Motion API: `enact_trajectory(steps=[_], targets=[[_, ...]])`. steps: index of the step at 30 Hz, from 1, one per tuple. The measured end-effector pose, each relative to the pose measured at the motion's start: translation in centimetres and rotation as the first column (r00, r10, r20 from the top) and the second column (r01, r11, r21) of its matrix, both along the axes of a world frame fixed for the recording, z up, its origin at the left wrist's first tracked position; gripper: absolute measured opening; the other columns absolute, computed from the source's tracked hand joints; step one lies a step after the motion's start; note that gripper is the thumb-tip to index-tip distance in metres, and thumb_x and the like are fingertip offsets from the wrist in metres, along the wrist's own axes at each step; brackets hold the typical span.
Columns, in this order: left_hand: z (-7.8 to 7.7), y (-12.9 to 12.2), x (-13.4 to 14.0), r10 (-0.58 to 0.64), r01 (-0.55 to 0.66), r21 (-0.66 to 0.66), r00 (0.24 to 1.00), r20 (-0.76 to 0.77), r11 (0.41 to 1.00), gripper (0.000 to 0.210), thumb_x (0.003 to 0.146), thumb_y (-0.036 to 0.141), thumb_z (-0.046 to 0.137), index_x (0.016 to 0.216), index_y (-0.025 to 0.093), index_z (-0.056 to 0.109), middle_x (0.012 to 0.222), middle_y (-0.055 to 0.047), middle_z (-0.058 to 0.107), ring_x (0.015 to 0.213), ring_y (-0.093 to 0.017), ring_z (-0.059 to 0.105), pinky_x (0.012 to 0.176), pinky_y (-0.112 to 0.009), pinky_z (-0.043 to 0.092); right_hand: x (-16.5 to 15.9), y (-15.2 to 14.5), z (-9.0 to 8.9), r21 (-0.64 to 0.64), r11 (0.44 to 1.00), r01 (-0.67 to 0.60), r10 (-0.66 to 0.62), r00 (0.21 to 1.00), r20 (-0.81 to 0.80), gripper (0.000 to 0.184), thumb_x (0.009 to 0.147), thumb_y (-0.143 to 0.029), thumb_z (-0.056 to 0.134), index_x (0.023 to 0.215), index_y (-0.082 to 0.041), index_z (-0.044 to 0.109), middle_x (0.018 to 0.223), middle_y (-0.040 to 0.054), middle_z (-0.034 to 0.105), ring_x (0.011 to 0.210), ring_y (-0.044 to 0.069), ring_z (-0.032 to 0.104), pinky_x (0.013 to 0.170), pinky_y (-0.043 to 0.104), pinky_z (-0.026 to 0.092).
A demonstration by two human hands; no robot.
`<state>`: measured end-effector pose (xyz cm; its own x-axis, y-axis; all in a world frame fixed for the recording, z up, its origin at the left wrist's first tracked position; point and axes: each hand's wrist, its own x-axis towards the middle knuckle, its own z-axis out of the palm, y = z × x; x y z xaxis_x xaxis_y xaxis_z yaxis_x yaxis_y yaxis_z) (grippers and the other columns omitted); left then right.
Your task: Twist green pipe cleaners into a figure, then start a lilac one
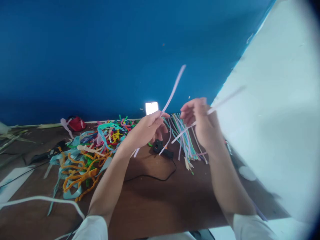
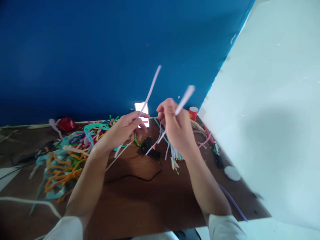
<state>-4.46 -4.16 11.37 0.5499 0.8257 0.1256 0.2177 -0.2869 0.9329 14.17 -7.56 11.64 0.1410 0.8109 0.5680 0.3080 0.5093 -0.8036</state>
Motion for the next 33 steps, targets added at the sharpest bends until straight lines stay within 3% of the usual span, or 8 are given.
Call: enact_trajectory(steps=[5,9,15,17,21,24,28,33], targets=[[-0.4,1.1,-0.4,0.09,-0.097,0.088,0.993,0.074,0.991,0.032,0.097,0.029,0.042,0.124,0.016,0.055,0.094,-0.008,0.066,0.059,-0.009,0.059,0.045,-0.019,0.039,1.0,-1.1,0.6,0.114,0.95,0.291,-0.297,0.954,0.038,0.069,0.095,-0.071,0.017,0.074,-0.022,0.063,0.062,0.0026,0.054,0.057,0.015,0.051,0.055,0.031,0.034],[-0.7,1.6,-0.6,0.108,-0.116,0.113,0.991,0.076,0.987,0.034,0.097,0.03,0.045,0.127,0.018,0.055,0.076,-0.001,0.06,0.051,-0.008,0.043,0.048,-0.021,0.034,0.9,-1.2,0.7,0.117,0.961,0.249,-0.257,0.964,0.061,0.068,0.098,-0.064,0.019,0.063,-0.022,0.058,0.052,0.0004,0.044,0.05,0.013,0.045,0.05,0.031,0.03],[-0.9,1.7,-1.0,0.138,-0.141,0.14,0.99,0.034,0.98,0.035,0.099,0.042,0.039,0.101,0.018,0.064,0.058,0.003,0.046,0.05,-0.009,0.042,0.049,-0.022,0.032,0.2,-1.9,1.9,0.347,0.811,0.471,-0.44,0.882,-0.169,0.034,0.1,-0.045,0.044,0.08,-0.023,0.06,0.061,-0.0007,0.05,0.048,0.012,0.047,0.047,0.029,0.033],[-1.0,1.7,-0.9,0.126,-0.128,0.097,0.992,0.023,0.987,0.034,0.099,0.043,0.039,0.099,0.018,0.063,0.06,0.002,0.049,0.048,-0.009,0.044,0.047,-0.022,0.033,0.0,-2.2,2.2,0.358,0.8,0.482,-0.445,0.876,-0.186,0.023,0.098,-0.04,0.05,0.085,-0.025,0.06,0.07,0.0009,0.056,0.051,0.013,0.05,0.049,0.03,0.037],[-1.0,1.5,-0.3,0.09,-0.09,0.006,0.996,-0.005,0.996,0.026,0.097,0.037,0.043,0.106,0.019,0.06,0.071,-0.001,0.059,0.05,-0.009,0.053,0.043,-0.021,0.033,-0.2,-1.7,1.5,0.315,0.899,0.305,-0.294,0.952,-0.083,0.012,0.095,-0.035,0.056,0.099,-0.025,0.061,0.08,0.0011,0.063,0.057,0.013,0.055,0.052,0.028,0.043],[-0.9,1.2,0.1,0.071,-0.071,-0.004,0.996,0.045,0.998,0.023,0.093,0.027,0.047,0.112,0.02,0.058,0.076,-0.001,0.061,0.051,-0.007,0.051,0.046,-0.019,0.034,-0.4,-0.9,0.7,0.174,0.982,0.078,-0.108,0.979,0.171,0.013,0.092,-0.031,0.058,0.099,-0.022,0.065,0.08,0.0007,0.067,0.063,0.013,0.058,0.056,0.026,0.044],[-0.6,0.9,0.3,0.022,-0.003,-0.102,0.982,0.188,0.995,0.018,0.089,0.027,0.055,0.105,0.02,0.061,0.074,0.002,0.057,0.05,-0.004,0.038,0.044,-0.018,0.026,-0.8,-0.4,0.3,0.0,0.999,-0.035,0.032,0.907,0.42,0.015,0.092,-0.025,0.056,0.093,-0.02,0.069,0.083,0.0017,0.07,0.072,0.014,0.061,0.062,0.027,0.041],[-0.2,0.9,0.4,0.119,-0.044,-0.223,0.935,0.335,0.974,0.026,0.092,0.041,0.053,0.094,0.017,0.063,0.073,0.0,0.054,0.049,-0.004,0.035,0.043,-0.018,0.021,-1.0,-0.6,0.6,-0.029,0.996,-0.082,0.086,0.908,0.409,0.018,0.091,-0.022,0.054,0.096,-0.019,0.071,0.089,0.0026,0.073,0.077,0.016,0.062,0.066,0.026,0.042]])
